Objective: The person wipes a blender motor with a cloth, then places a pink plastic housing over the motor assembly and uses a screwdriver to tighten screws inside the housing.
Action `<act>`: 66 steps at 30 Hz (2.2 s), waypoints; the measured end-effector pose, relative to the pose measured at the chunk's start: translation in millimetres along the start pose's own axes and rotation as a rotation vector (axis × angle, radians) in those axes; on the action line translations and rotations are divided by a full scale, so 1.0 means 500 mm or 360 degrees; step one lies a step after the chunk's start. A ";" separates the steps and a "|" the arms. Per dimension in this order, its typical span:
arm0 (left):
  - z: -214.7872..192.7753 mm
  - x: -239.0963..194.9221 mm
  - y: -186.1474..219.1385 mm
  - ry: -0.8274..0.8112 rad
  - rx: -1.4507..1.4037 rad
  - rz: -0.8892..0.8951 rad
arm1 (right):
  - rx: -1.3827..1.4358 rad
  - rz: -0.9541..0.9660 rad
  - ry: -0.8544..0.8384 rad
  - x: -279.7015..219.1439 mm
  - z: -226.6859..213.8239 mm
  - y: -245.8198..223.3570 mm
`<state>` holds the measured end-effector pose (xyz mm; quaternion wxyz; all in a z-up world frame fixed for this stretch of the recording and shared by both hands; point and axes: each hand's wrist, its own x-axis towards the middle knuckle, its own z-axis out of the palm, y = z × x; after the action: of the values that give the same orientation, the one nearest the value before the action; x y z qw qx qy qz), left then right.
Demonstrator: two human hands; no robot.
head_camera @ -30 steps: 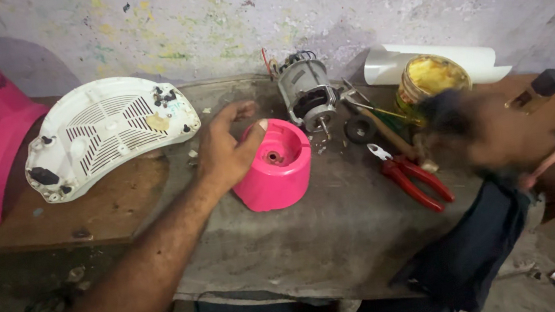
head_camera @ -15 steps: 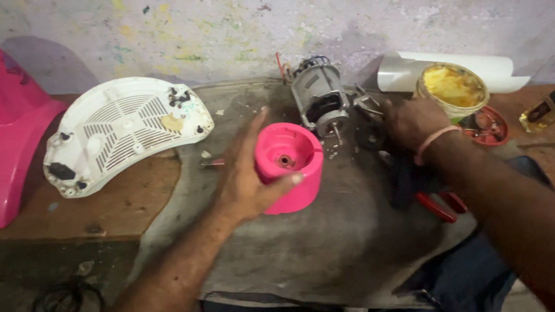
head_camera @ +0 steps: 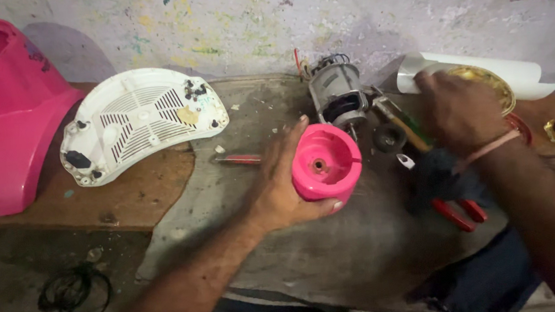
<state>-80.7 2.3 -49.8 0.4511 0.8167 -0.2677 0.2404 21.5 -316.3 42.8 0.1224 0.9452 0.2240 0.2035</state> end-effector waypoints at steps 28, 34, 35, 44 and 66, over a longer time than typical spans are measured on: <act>-0.048 0.119 0.088 -0.0461 -0.1307 -0.0814 | 0.0786 -0.0405 0.0876 0.035 -0.146 -0.180; -0.075 0.107 0.021 -0.0270 -0.1132 -0.0190 | 0.1982 0.0182 0.0785 0.019 -0.086 -0.176; -0.070 0.103 0.009 -0.0179 -0.0785 0.0000 | 0.2147 0.0234 0.0674 0.010 -0.079 -0.174; 0.013 0.064 -0.076 -0.0208 -0.0026 0.0236 | 0.2205 -0.0028 0.0058 0.005 -0.024 -0.181; 0.028 0.051 -0.095 -0.0246 -0.0030 0.0176 | 0.1662 -0.0266 0.0175 -0.004 0.001 -0.201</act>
<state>-28.5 5.9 -69.6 0.4229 0.8124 -0.3487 0.1988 -17.6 -229.8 9.3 -0.3606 0.8472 0.3760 0.1038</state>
